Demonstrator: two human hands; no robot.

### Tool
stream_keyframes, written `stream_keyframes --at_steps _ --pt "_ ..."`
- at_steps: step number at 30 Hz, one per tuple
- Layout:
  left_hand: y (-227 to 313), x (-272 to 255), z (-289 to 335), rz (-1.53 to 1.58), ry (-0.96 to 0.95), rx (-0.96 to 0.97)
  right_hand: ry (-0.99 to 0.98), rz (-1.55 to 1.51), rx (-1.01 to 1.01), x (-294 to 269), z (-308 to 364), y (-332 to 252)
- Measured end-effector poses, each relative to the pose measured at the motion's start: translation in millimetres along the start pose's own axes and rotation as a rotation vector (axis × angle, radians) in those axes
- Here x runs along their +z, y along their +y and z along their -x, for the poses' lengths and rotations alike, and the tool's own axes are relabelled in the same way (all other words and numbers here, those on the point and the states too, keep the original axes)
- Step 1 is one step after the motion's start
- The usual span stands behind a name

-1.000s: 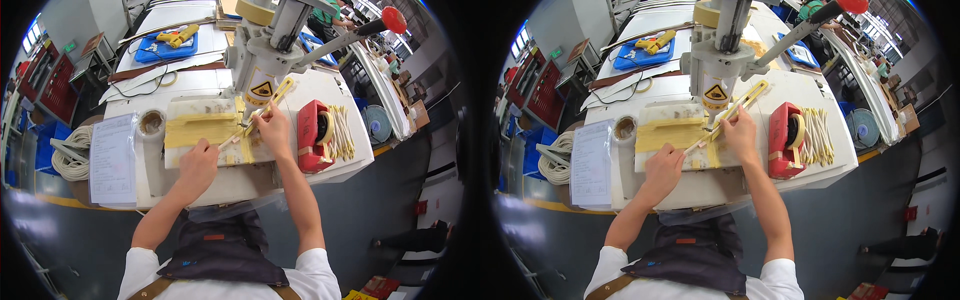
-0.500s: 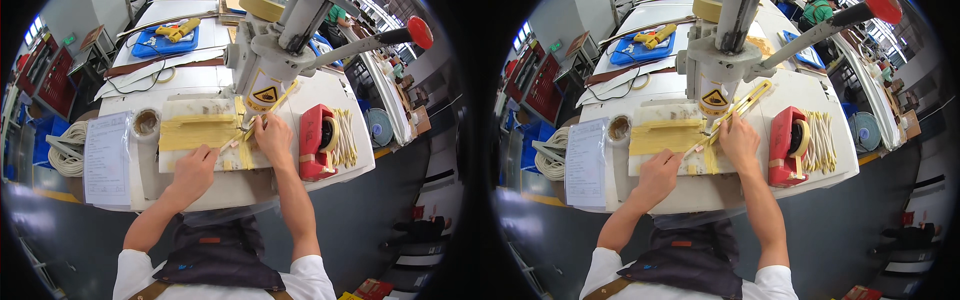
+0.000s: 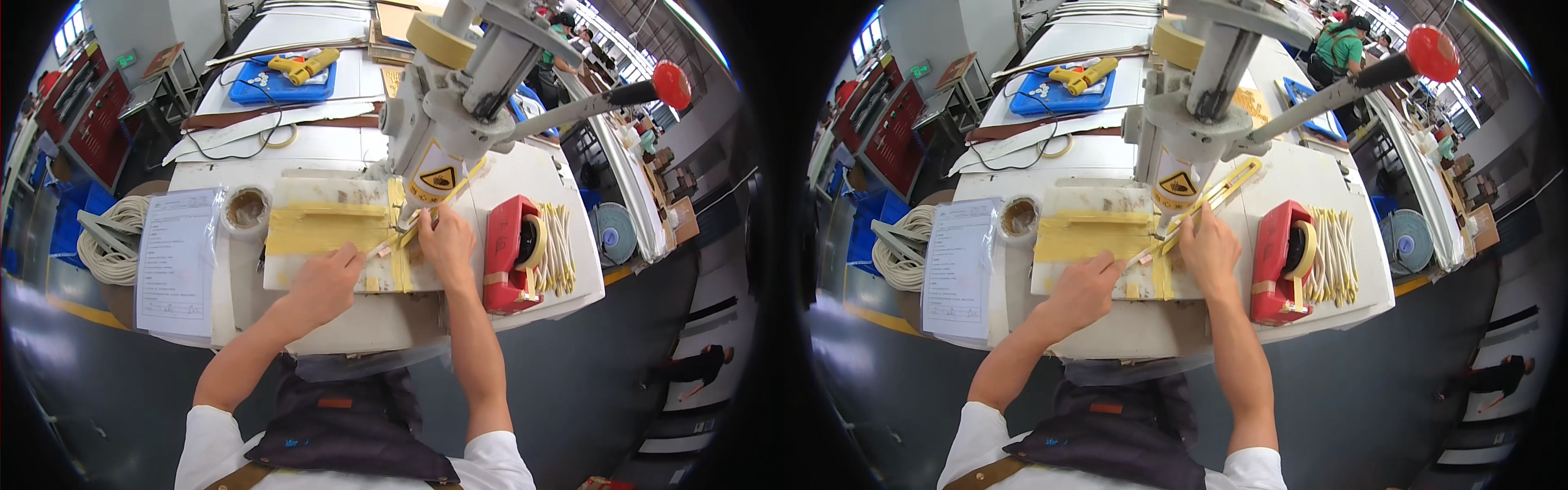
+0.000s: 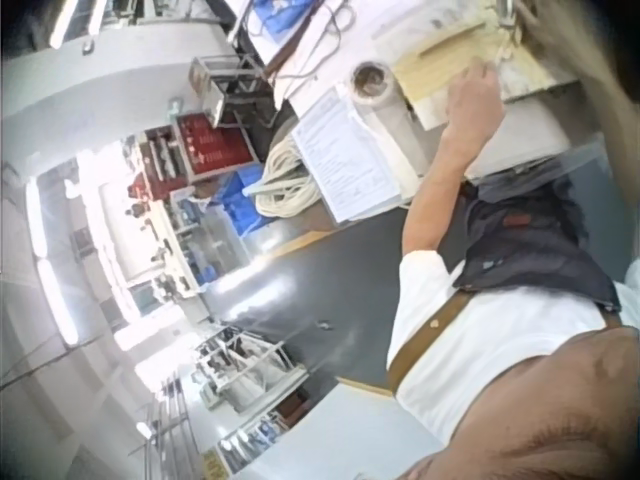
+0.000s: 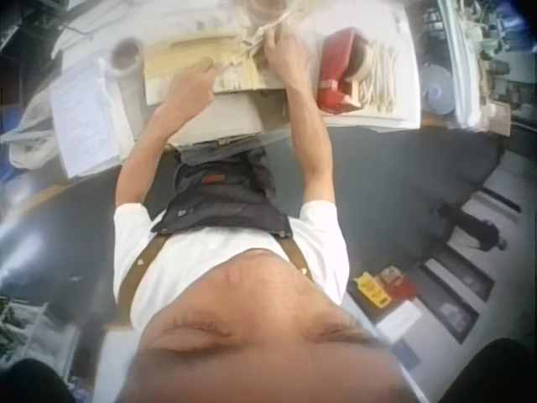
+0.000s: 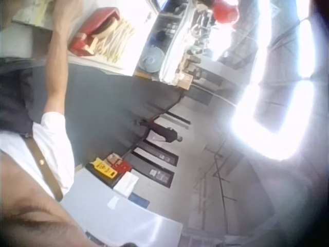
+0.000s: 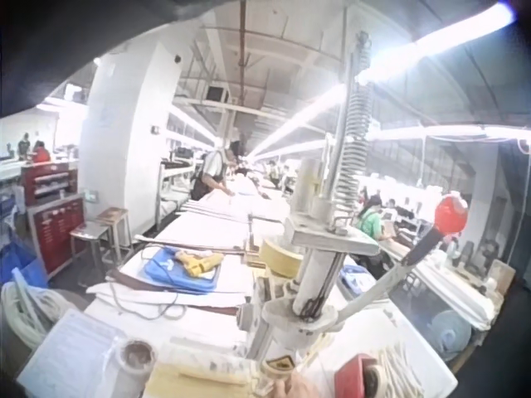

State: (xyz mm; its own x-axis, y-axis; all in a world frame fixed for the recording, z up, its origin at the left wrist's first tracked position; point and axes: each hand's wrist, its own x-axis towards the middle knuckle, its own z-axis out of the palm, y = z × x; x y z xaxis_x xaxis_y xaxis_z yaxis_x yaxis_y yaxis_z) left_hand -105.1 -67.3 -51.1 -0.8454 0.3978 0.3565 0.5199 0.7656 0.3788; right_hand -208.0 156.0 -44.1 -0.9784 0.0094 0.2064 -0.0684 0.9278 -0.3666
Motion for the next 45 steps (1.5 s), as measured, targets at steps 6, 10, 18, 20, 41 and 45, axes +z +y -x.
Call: stream_keyframes --at_steps 6,10,18,20,41,45 --pt "-5 3 1 0.030 -0.010 0.016 -0.050 -0.033 0.008 -3 -1 -1" --pt "-3 -1 -3 0.020 -0.032 0.040 -0.075 -0.193 0.013 -26 -6 9" --pt "-7 10 -2 0.068 -0.043 0.003 0.441 -1.624 -0.365 -243 -41 -40" --pt "-10 8 0 0.065 -0.036 -0.008 0.260 -1.621 -0.475 -279 -55 -76" --pt "-6 8 0 0.175 0.133 -0.108 0.177 -1.472 -0.850 -228 33 -16" --pt "-7 -9 7 0.308 0.192 -0.299 0.023 -1.526 -0.825 -267 -45 -41"
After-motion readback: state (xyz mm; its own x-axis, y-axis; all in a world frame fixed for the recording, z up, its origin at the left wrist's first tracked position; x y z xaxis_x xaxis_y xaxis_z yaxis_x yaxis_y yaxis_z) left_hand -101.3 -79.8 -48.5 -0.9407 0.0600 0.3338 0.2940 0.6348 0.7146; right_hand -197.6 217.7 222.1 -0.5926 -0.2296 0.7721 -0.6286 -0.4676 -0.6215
